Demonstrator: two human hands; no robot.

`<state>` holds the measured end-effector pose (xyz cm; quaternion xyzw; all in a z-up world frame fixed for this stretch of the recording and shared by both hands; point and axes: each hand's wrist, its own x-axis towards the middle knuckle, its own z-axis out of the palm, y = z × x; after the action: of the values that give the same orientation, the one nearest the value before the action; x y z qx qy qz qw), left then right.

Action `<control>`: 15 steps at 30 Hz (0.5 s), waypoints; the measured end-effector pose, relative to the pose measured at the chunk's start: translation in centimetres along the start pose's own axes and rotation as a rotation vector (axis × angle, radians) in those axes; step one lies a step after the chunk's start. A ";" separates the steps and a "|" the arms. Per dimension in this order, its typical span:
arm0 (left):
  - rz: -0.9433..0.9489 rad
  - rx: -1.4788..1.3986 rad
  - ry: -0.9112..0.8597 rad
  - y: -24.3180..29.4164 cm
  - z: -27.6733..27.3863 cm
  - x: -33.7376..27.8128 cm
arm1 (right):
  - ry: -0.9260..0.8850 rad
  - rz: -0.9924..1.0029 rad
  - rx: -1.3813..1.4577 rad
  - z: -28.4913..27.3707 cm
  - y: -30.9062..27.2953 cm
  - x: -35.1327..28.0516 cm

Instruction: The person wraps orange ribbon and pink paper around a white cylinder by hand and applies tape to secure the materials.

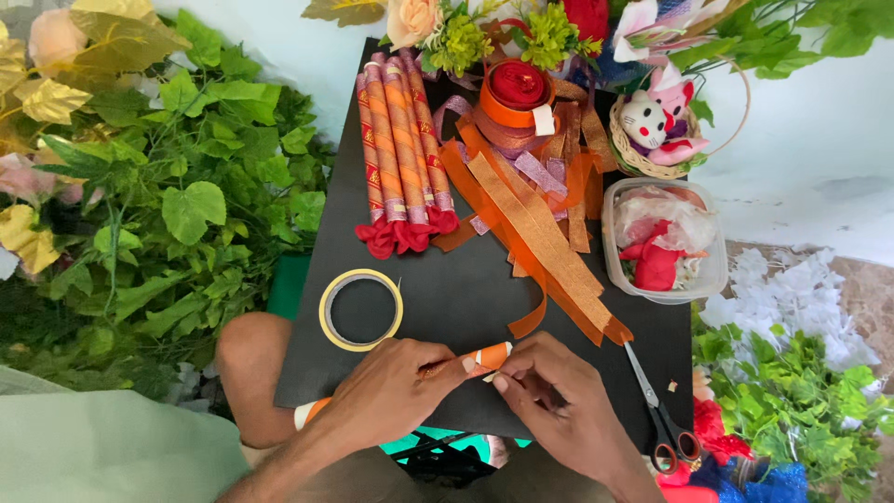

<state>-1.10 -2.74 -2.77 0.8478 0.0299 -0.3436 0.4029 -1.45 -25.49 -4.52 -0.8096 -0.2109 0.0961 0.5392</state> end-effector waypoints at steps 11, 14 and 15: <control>0.028 -0.011 -0.017 -0.8 0.9 0.6 | -0.092 0.093 -0.122 0.2 0.2 0.6; 0.021 -0.006 -0.017 -0.6 0.7 0.6 | -0.096 0.084 -0.140 0.3 0.6 0.4; 0.005 -0.035 -0.023 -0.4 0.6 0.4 | -0.094 0.108 -0.132 0.4 0.9 0.3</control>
<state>-1.28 -2.98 -3.57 0.8368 0.0289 -0.3516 0.4188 -1.14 -25.37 -5.43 -0.8480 -0.1982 0.1489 0.4684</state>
